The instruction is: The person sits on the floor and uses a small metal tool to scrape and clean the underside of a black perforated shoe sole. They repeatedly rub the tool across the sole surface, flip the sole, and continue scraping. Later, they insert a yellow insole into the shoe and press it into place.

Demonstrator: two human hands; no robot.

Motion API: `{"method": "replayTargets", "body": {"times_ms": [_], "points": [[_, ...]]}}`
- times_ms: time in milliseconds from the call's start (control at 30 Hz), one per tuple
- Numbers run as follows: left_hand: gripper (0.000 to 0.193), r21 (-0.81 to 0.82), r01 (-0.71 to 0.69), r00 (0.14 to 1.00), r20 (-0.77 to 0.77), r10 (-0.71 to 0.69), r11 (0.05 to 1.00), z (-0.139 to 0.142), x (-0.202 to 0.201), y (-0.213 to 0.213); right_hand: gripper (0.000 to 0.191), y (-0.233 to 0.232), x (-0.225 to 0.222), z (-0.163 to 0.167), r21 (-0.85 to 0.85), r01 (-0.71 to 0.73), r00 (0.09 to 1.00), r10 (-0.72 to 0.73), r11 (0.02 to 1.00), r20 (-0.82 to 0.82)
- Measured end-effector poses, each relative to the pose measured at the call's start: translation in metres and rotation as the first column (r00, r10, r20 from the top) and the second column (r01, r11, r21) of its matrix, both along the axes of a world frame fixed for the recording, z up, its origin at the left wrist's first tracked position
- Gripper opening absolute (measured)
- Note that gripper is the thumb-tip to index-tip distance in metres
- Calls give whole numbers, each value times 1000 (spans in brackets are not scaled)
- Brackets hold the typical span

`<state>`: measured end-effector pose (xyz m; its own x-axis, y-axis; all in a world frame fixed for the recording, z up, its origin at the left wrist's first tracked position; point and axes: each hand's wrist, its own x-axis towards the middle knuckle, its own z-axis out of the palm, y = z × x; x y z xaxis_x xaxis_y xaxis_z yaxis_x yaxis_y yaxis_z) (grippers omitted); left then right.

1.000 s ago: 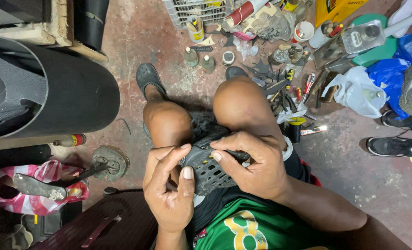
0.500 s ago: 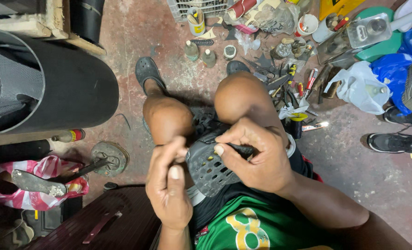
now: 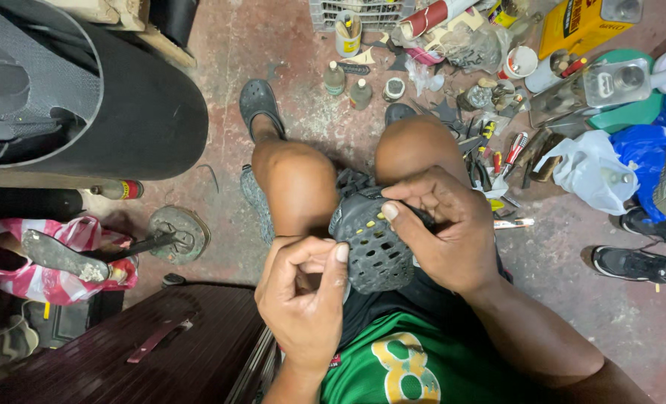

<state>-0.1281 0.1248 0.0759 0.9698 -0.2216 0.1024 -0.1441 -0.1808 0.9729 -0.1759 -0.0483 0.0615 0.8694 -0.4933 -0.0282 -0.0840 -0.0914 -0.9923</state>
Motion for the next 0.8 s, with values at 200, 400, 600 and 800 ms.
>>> {"method": "replayTargets", "body": {"times_ms": [200, 400, 600, 800], "points": [[12, -76, -2, 1000, -31, -1, 997, -1, -4, -9, 12, -5, 2, -1, -26, -21, 999, 22, 999, 36], [12, -90, 60, 997, -34, -63, 994, 8, -9, -5, 16, -17, 1, 4, 149, -155, 987, 148, 977, 56], [14, -205, 48, 979, -186, -87, 978, -7, -4, -5, 14, -21, 5, 7, 33, -176, 984, 176, 984, 2], [15, -251, 0, 942, -326, -84, 968, -26, -3, 0, 15, -15, 5, 5, 28, -177, 984, 176, 984, 13]]}}
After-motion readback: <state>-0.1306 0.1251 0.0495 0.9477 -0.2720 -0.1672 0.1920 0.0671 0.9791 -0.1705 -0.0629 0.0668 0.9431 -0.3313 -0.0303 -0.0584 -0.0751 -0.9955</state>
